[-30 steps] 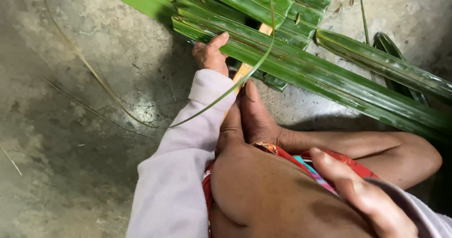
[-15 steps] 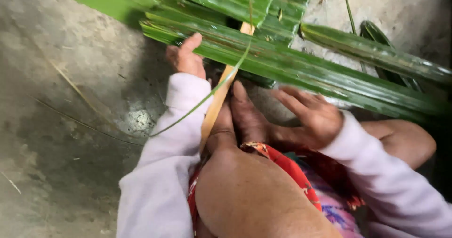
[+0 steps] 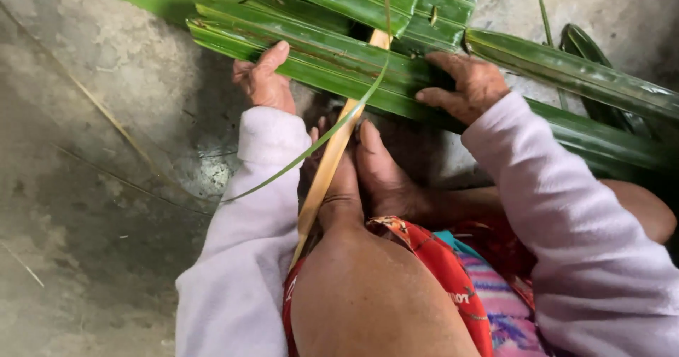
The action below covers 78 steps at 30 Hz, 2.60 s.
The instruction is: Weaving palm leaves together by folding them over a wooden slat and securing them with thin leaf strips to create a mat or roofing material.
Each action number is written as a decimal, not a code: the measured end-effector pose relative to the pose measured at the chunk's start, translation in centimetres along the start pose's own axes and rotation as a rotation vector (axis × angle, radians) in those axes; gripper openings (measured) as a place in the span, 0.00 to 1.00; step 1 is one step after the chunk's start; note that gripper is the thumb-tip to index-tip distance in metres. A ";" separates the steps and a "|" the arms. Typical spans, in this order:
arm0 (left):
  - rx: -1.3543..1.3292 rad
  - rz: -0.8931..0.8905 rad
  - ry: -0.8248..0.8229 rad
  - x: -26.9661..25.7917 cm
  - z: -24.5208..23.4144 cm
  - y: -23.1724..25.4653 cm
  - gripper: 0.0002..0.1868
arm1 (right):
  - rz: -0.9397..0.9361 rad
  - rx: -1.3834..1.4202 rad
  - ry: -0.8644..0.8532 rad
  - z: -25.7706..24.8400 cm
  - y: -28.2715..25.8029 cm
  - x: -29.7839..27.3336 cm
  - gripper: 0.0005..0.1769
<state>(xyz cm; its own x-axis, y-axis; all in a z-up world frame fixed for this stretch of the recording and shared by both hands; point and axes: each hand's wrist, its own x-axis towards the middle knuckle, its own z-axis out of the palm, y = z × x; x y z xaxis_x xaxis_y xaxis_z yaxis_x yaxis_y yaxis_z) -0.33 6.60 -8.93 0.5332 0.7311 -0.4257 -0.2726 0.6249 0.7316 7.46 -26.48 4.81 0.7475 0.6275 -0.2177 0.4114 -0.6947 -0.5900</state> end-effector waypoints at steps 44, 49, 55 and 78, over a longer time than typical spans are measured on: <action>0.249 -0.202 0.148 3.9 5.0 3.5 0.23 | 0.610 0.040 -0.262 -1.6 -4.3 8.0 0.44; 0.252 -0.192 0.143 3.9 4.8 3.4 0.24 | 0.598 0.087 -0.232 -1.5 -4.9 8.3 0.43; 0.113 -0.266 0.104 1.4 5.4 4.1 0.27 | 0.598 -0.100 -0.360 -0.3 -2.0 9.4 0.45; 0.409 -0.312 -0.110 -9.3 9.1 3.5 0.19 | 0.571 0.003 -0.348 -0.1 -2.6 9.3 0.51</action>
<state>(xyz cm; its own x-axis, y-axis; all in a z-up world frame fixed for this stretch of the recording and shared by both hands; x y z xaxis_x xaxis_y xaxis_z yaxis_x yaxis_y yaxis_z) 1.06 -0.58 2.46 0.6264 0.4800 -0.6142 0.2356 0.6344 0.7362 13.35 -18.88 4.44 0.6353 0.2382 -0.7347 -0.0009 -0.9510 -0.3090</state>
